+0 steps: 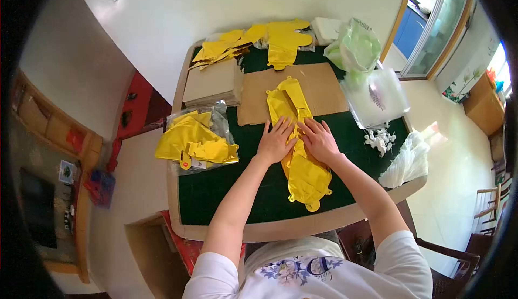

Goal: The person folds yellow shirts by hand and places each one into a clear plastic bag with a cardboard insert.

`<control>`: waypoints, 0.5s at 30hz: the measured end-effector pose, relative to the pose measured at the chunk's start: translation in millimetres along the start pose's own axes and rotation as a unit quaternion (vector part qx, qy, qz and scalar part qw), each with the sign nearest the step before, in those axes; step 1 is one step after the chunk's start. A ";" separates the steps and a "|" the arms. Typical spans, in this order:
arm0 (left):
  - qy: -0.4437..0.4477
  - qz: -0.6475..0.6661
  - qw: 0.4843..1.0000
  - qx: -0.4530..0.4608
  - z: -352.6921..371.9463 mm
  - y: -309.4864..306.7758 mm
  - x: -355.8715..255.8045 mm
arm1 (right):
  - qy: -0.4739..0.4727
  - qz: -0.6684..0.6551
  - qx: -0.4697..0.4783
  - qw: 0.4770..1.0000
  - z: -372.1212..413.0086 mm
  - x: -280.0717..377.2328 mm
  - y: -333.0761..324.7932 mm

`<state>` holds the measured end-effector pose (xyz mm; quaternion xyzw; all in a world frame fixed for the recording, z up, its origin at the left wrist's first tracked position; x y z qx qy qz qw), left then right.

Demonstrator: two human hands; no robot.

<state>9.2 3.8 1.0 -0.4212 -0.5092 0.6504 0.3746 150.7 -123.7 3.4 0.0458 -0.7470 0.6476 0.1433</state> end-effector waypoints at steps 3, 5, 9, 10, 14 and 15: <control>0.010 0.011 1.000 -0.013 2.6 -5.6 0.6 | -0.005 -0.028 -0.001 1.000 -3.3 0.4 -3.6; 0.011 0.014 1.000 -0.019 4.6 -5.0 -1.8 | -0.001 -0.056 0.018 0.998 -4.7 -4.1 -5.5; 0.001 0.005 1.000 0.009 6.5 -9.0 -3.7 | -0.004 -0.049 -0.030 0.998 -19.8 2.1 -23.6; 0.003 0.006 1.000 0.007 6.5 -7.8 -4.0 | -0.013 -0.025 -0.015 0.999 -24.3 4.9 -24.8; -0.004 0.013 1.000 0.026 8.2 -14.5 -6.3 | -0.021 0.043 0.022 0.999 -44.1 4.9 -15.0; -0.003 0.014 1.000 0.025 7.7 -14.4 -6.0 | -0.010 0.048 0.024 0.998 -46.8 2.3 -11.0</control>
Point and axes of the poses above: each hand's wrist, its own z-axis away from the middle knuckle, its own y-axis out of the palm, x = y × z, the point moved 1 cm from there along -z, towards the middle knuckle, and after that the axes turned 13 degrees about x, right-handed, at the moved point
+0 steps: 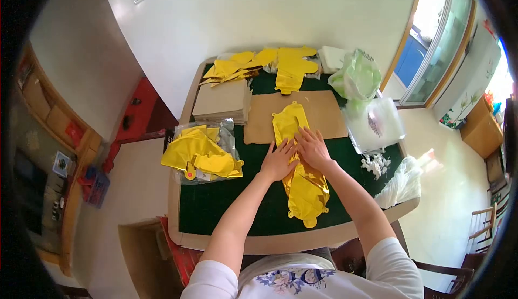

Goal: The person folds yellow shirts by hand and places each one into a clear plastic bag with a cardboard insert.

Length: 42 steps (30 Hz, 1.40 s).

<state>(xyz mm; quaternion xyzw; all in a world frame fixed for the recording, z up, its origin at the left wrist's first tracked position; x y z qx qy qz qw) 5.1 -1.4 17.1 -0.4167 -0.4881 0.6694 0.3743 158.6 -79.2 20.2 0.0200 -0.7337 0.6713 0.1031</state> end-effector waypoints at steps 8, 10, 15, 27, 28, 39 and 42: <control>0.005 0.031 0.999 -0.040 2.0 3.7 0.6 | 0.019 0.001 -0.020 1.000 -0.2 -7.4 23.2; -0.005 0.060 0.995 -0.084 -0.3 3.7 3.6 | 0.016 0.007 -0.032 0.999 -1.7 -8.3 22.9; -0.072 0.079 0.987 -0.121 -9.9 21.3 28.5 | 0.016 0.008 -0.043 0.999 -1.5 -6.5 23.1; -0.074 0.044 0.996 -0.035 44.4 26.3 -5.5 | 0.023 0.000 -0.047 0.999 -2.0 -8.0 26.5; -0.070 0.048 0.996 -0.019 51.4 25.2 -9.0 | 0.024 0.002 -0.046 0.999 -2.0 -8.3 27.6; -0.026 0.027 0.999 -0.011 78.9 23.4 -19.1 | 0.018 0.003 -0.061 0.998 -3.4 -11.2 31.3; -0.010 0.020 1.000 0.000 90.4 24.5 -21.1 | 0.024 0.002 -0.049 0.998 -3.5 -10.1 30.8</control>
Point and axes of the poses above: each hand's wrist, its own z-axis away from the middle knuckle, its own y-axis out of the palm, x = y × z, the point moved 1 cm from there along -z, towards the middle knuckle, and after that the axes turned 13 degrees about x, right-handed, at the moved point
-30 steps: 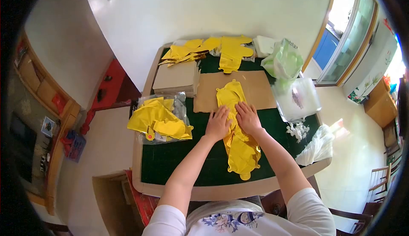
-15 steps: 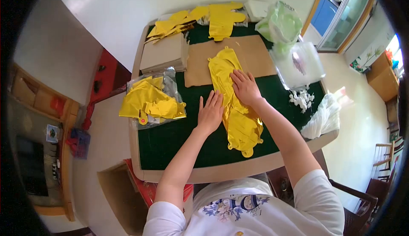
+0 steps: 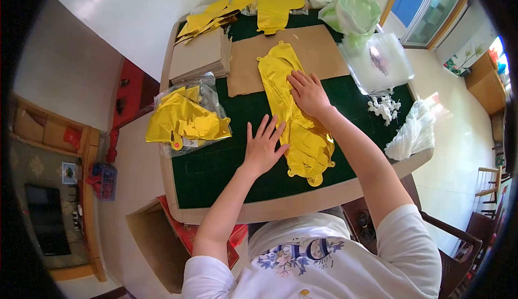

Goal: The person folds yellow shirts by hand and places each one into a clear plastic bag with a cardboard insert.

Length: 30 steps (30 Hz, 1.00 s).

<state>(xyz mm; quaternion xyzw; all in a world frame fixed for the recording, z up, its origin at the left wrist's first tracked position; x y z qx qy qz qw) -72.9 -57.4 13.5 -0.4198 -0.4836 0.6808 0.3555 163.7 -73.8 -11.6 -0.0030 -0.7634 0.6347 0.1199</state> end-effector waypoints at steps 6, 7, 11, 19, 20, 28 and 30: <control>0.023 0.005 1.000 0.014 16.1 -0.4 -3.1 | 0.007 0.000 0.009 1.000 -1.2 1.1 0.4; 0.026 0.006 1.000 0.015 17.7 -0.7 -3.6 | 0.007 -0.001 0.006 1.000 -1.6 0.7 0.5; 0.042 0.013 0.999 0.015 26.1 -0.1 -5.7 | 0.008 -0.004 0.010 1.000 -1.6 1.5 -2.6; 0.077 -0.005 0.997 0.023 48.9 4.8 -8.9 | 0.012 -0.009 0.013 1.000 -0.1 2.9 -5.3; 0.083 -0.003 0.996 0.026 52.5 4.8 -9.0 | 0.013 -0.010 0.015 1.000 -0.1 3.5 -6.7; 0.130 -0.014 0.980 -0.149 19.4 -82.7 61.1 | 0.007 -0.018 0.013 1.000 0.1 4.6 -8.2; 0.019 -0.003 0.991 -0.135 -13.3 -115.5 110.7 | 0.005 -0.013 0.014 1.000 -0.3 4.8 -9.6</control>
Point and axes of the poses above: each hand's wrist, its own z-axis away from the middle knuckle, its own y-axis out of the palm, x = y × z, the point moved 1 cm from there along -z, towards the middle knuckle, and after that the axes turned 13 degrees about x, right-handed, at the moved point
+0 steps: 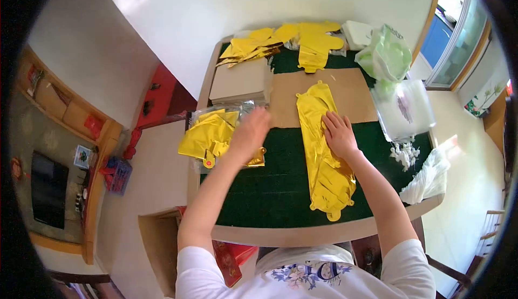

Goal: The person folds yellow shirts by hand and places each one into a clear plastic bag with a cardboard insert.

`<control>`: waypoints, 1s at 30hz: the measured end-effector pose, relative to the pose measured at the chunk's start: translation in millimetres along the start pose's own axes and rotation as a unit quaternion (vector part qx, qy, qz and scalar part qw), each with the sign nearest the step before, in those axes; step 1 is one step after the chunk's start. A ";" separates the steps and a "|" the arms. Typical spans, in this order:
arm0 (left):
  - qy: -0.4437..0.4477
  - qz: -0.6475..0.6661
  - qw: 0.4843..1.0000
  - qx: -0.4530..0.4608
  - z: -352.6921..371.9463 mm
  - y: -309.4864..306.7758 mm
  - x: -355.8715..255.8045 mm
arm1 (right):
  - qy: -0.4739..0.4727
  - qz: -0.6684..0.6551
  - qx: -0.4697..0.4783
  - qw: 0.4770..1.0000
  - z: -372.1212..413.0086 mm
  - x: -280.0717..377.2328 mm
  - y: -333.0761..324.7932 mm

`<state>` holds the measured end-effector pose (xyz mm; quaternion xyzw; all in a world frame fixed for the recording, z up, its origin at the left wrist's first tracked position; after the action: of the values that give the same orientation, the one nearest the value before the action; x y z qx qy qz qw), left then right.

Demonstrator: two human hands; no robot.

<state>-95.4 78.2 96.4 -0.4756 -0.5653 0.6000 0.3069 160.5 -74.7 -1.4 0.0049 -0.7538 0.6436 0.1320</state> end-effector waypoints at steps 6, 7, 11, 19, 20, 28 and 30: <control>-0.142 -0.141 0.980 -0.005 -63.0 9.1 96.0 | 0.003 0.005 0.013 1.000 1.1 1.1 -3.2; -0.137 -0.123 0.983 0.009 -65.7 12.3 98.4 | 0.003 0.006 0.011 1.000 2.3 1.4 -2.4; -0.114 -0.092 0.988 0.038 -68.8 11.1 102.4 | 0.005 0.006 0.014 1.000 1.3 1.9 -3.5; -0.047 -0.089 0.994 -0.034 -55.2 -0.9 87.7 | 0.008 -0.002 0.024 1.000 -0.2 -0.7 -1.7; -0.057 -0.090 0.994 -0.022 -58.1 -1.7 88.9 | 0.008 0.002 0.028 1.000 -0.1 0.0 -2.8; -0.075 -0.043 0.996 -0.016 -76.7 3.0 100.6 | 0.008 0.006 0.031 0.999 3.4 2.5 -6.0; -0.068 -0.035 0.997 0.014 -76.7 -2.7 97.2 | 0.002 0.002 0.026 1.000 2.6 1.7 -5.6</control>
<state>-60.4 196.4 84.3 -0.4092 -0.5928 0.6276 0.2956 159.3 -77.9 4.0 0.0053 -0.7367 0.6631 0.1323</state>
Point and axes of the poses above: each hand's wrist, its own z-axis away from the middle knuckle, its own y-axis out of the palm, x = y × z, the point moved 1 cm from there along -z, towards the middle knuckle, and after that the axes turned 13 degrees about x, right-handed, at the moved point
